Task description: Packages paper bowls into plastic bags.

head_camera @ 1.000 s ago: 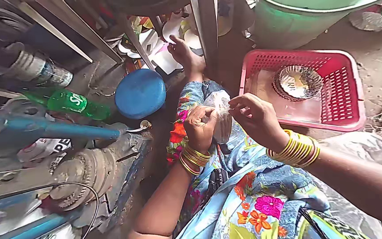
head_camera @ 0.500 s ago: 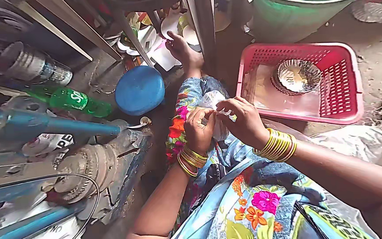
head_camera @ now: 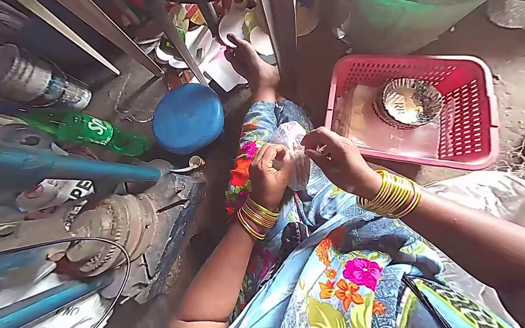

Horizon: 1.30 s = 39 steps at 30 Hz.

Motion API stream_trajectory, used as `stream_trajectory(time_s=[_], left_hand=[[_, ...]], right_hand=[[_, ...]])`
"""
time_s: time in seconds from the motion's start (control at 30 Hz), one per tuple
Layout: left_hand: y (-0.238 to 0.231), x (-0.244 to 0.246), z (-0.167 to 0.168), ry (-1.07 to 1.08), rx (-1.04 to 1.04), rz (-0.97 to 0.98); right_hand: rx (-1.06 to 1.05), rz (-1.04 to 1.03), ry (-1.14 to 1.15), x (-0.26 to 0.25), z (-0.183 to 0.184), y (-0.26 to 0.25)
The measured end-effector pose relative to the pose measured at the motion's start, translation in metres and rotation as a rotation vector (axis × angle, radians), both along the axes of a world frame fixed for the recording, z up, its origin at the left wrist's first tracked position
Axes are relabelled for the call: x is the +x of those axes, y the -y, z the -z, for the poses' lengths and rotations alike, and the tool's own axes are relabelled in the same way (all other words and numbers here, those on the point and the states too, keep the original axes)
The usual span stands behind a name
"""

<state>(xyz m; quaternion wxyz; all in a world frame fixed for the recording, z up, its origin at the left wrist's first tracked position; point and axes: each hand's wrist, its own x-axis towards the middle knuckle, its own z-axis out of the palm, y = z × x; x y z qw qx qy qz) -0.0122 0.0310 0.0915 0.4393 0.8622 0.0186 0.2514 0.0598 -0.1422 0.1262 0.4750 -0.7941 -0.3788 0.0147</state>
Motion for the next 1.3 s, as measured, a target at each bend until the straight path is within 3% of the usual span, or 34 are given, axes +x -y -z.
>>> stream_trajectory(time_s=[0.2,0.33,0.4,0.47,0.53,0.63,0.73,0.83,0.9,1.03,1.17,1.23,1.3], left_hand=[[-0.013,0.005,-0.005,-0.044,-0.029,0.007],[-0.033,0.026,-0.041,-0.388,0.053,0.092],[-0.042,0.037,-0.052,-0.445,0.115,0.196],[-0.045,0.039,-0.061,-0.365,0.199,0.208],[-0.046,0.032,-0.068,-0.214,0.322,0.057],[-0.056,0.020,-0.073,-0.148,0.387,-0.131],[-0.057,0.006,-0.066,-0.111,0.216,0.089],[-0.056,0.011,-0.059,-0.238,0.300,0.270],[-0.061,0.020,-0.059,-0.274,0.387,0.231],[-0.062,0.010,-0.065,-0.002,0.492,-0.035],[-0.045,-0.005,-0.062,0.088,0.352,-0.049],[-0.033,-0.001,-0.062,-0.016,0.308,0.039],[-0.027,0.008,-0.059,-0.175,0.413,0.053]], right_hand=[[-0.263,0.024,0.196,-0.005,0.003,-0.019],[-0.237,-0.052,0.246,-0.003,0.001,-0.035],[-0.178,-0.092,0.312,-0.004,0.006,-0.033],[-0.103,-0.142,0.402,-0.003,0.006,-0.024],[-0.036,-0.227,0.472,-0.002,-0.002,-0.013],[-0.128,-0.388,0.478,0.002,-0.015,-0.001],[-0.139,-0.425,0.368,0.003,-0.014,-0.002],[-0.143,-0.446,0.337,0.007,-0.019,-0.010],[-0.173,-0.430,0.387,0.013,-0.024,-0.015],[-0.251,-0.333,0.553,0.017,-0.035,-0.003],[-0.282,-0.374,0.561,0.017,-0.040,0.015],[-0.259,-0.434,0.531,0.014,-0.038,0.012],[-0.254,-0.487,0.529,0.009,-0.036,0.008]])
